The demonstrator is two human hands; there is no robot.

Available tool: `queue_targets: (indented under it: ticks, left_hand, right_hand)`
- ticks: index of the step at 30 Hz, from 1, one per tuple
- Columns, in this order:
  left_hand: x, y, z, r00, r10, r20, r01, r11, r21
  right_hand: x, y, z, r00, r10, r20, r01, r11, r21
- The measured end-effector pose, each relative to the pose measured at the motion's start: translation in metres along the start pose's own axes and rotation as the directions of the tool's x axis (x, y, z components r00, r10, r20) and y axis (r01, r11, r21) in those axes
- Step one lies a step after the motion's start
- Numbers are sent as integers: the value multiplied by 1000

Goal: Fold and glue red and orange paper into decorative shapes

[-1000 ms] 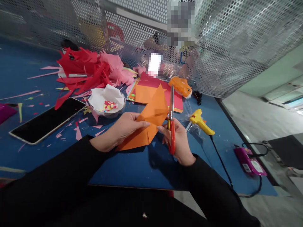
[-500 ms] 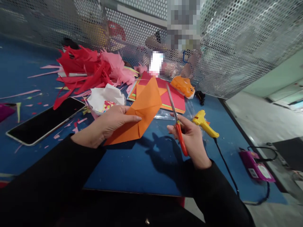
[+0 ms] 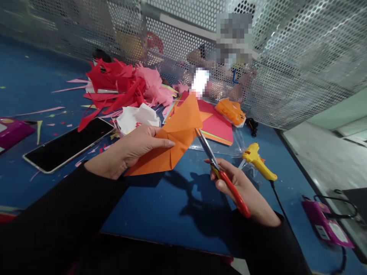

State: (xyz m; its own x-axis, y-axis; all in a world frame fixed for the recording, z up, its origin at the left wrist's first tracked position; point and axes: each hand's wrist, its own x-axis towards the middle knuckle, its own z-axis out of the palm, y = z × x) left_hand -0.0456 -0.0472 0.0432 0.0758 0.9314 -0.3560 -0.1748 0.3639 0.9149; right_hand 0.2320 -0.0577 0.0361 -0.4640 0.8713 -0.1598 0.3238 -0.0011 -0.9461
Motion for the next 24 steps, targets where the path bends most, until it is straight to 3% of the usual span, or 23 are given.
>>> queue_targets:
  ticks: [5, 9, 15, 24]
  left_hand:
    - [-1, 1, -1, 1000, 3, -21, -4, 999, -40]
    - [1, 2, -1, 998, 37, -45, -41, 993, -109]
    - [0, 1, -2, 998, 56, -38, -58, 995, -79]
    - [0, 1, 3, 999, -17, 32, 18, 1000, -9]
  right_hand:
    - [-1, 1, -3, 997, -39, -70, 32, 996, -87]
    - [-3, 7, -8, 998, -21, -59, 15, 993, -113]
    - [-6, 11, -11, 997, 36, 74, -22, 983, -182]
    - [-8, 5, -10, 982, 9, 190, 9, 996, -94]
